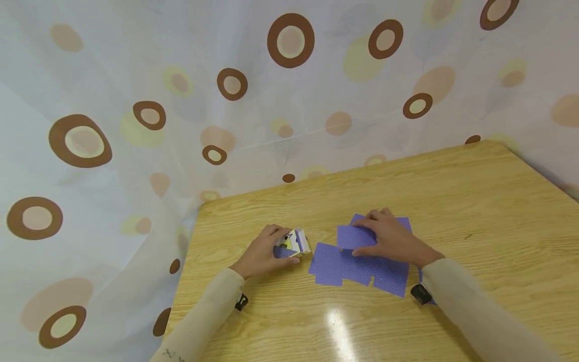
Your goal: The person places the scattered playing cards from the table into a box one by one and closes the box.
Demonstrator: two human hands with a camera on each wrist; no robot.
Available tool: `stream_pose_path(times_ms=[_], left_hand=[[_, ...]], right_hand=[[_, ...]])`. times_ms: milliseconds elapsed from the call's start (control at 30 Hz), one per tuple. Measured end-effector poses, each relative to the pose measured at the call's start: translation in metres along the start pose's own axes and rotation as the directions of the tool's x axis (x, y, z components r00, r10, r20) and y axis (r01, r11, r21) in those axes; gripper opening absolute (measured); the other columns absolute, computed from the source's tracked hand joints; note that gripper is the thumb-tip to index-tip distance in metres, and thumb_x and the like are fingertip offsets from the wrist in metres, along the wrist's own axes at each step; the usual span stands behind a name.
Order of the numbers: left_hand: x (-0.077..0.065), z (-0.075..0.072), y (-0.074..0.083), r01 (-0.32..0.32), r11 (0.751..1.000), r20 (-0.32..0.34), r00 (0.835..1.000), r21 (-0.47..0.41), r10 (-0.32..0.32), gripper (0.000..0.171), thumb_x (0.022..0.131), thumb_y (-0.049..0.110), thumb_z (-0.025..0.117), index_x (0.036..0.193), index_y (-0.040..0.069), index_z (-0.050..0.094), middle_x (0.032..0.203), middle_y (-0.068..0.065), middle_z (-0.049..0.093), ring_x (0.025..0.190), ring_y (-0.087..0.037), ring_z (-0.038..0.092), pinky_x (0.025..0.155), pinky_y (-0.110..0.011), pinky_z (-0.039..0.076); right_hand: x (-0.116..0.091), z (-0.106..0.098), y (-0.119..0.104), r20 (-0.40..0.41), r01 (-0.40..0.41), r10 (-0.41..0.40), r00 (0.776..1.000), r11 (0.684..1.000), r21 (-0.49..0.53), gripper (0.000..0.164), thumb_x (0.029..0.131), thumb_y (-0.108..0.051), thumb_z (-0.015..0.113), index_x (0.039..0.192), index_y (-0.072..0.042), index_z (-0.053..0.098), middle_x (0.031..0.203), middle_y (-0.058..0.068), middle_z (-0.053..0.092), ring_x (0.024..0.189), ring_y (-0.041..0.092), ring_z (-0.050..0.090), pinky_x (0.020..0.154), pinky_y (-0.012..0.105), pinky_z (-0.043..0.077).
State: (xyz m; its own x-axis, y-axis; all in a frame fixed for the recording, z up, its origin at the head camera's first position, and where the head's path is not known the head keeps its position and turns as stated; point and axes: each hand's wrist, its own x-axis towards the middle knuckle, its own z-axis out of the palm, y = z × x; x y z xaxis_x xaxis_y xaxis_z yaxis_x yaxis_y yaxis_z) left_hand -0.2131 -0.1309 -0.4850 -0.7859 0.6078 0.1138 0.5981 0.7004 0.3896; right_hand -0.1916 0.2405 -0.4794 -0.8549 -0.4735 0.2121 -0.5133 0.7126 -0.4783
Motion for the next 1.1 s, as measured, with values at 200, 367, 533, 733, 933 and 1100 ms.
stream_pose_path(times_ms=[200, 367, 533, 733, 933, 1100], left_hand=[[-0.001, -0.002, 0.002, -0.027, 1.000, -0.022, 0.999, 0.008, 0.027, 0.083, 0.089, 0.061, 0.074, 0.151, 0.011, 0.051, 0.135, -0.004, 0.053, 0.110, -0.013, 0.050, 0.092, -0.030, 0.049], [-0.001, -0.004, 0.003, -0.025, 1.000, -0.026, 0.999, 0.015, 0.026, 0.083, 0.089, 0.061, 0.073, 0.151, 0.011, 0.051, 0.137, -0.005, 0.052, 0.113, -0.014, 0.051, 0.095, -0.031, 0.049], [-0.001, -0.004, 0.002, -0.021, 1.000, -0.024, 0.999, 0.017, 0.022, 0.083, 0.088, 0.062, 0.073, 0.151, 0.012, 0.052, 0.138, -0.004, 0.052, 0.114, -0.014, 0.051, 0.095, -0.031, 0.049], [0.000, -0.004, 0.000, -0.038, 0.999, -0.035, 0.999, 0.036, 0.039, 0.084, 0.088, 0.061, 0.075, 0.150, 0.011, 0.052, 0.137, -0.004, 0.053, 0.112, -0.014, 0.051, 0.091, -0.029, 0.049], [0.001, -0.005, 0.001, -0.060, 0.997, -0.031, 0.998, 0.053, 0.062, 0.083, 0.087, 0.060, 0.076, 0.150, 0.012, 0.053, 0.136, -0.005, 0.054, 0.113, -0.015, 0.051, 0.091, -0.028, 0.050], [0.000, -0.004, 0.002, -0.073, 0.996, -0.028, 0.997, 0.048, 0.074, 0.082, 0.087, 0.060, 0.076, 0.150, 0.012, 0.053, 0.135, -0.005, 0.054, 0.112, -0.014, 0.050, 0.089, -0.027, 0.049]], right_hand=[[0.004, 0.002, -0.007, 0.036, -0.034, 0.033, 0.999, 0.999, 0.021, 0.077, 0.081, -0.053, 0.085, 0.136, -0.003, 0.065, 0.122, 0.017, 0.060, 0.106, 0.034, 0.053, 0.081, 0.045, 0.052], [0.007, 0.005, -0.013, 0.039, -0.040, 0.038, 0.999, 0.998, 0.055, 0.074, 0.081, -0.059, 0.082, 0.133, -0.009, 0.065, 0.120, 0.014, 0.061, 0.105, 0.032, 0.055, 0.081, 0.046, 0.051], [0.010, 0.009, -0.016, 0.044, -0.044, 0.040, 0.998, 0.993, 0.112, 0.075, 0.081, -0.053, 0.085, 0.139, -0.012, 0.058, 0.120, 0.011, 0.060, 0.105, 0.029, 0.060, 0.082, 0.046, 0.054], [0.016, 0.010, -0.026, 0.022, -0.032, 0.029, 0.999, 0.992, 0.120, 0.076, 0.082, -0.045, 0.087, 0.142, -0.009, 0.058, 0.121, 0.010, 0.060, 0.103, 0.026, 0.063, 0.082, 0.045, 0.055], [0.024, 0.013, -0.037, 0.036, -0.036, 0.032, 0.999, 0.993, 0.112, 0.074, 0.082, -0.047, 0.086, 0.141, -0.010, 0.060, 0.118, 0.007, 0.060, 0.102, 0.022, 0.061, 0.085, 0.044, 0.054], [0.031, 0.019, -0.045, 0.040, -0.008, 0.004, 0.999, 0.993, 0.117, 0.072, 0.082, -0.046, 0.087, 0.139, -0.011, 0.061, 0.114, 0.004, 0.060, 0.099, 0.019, 0.060, 0.083, 0.043, 0.054]])
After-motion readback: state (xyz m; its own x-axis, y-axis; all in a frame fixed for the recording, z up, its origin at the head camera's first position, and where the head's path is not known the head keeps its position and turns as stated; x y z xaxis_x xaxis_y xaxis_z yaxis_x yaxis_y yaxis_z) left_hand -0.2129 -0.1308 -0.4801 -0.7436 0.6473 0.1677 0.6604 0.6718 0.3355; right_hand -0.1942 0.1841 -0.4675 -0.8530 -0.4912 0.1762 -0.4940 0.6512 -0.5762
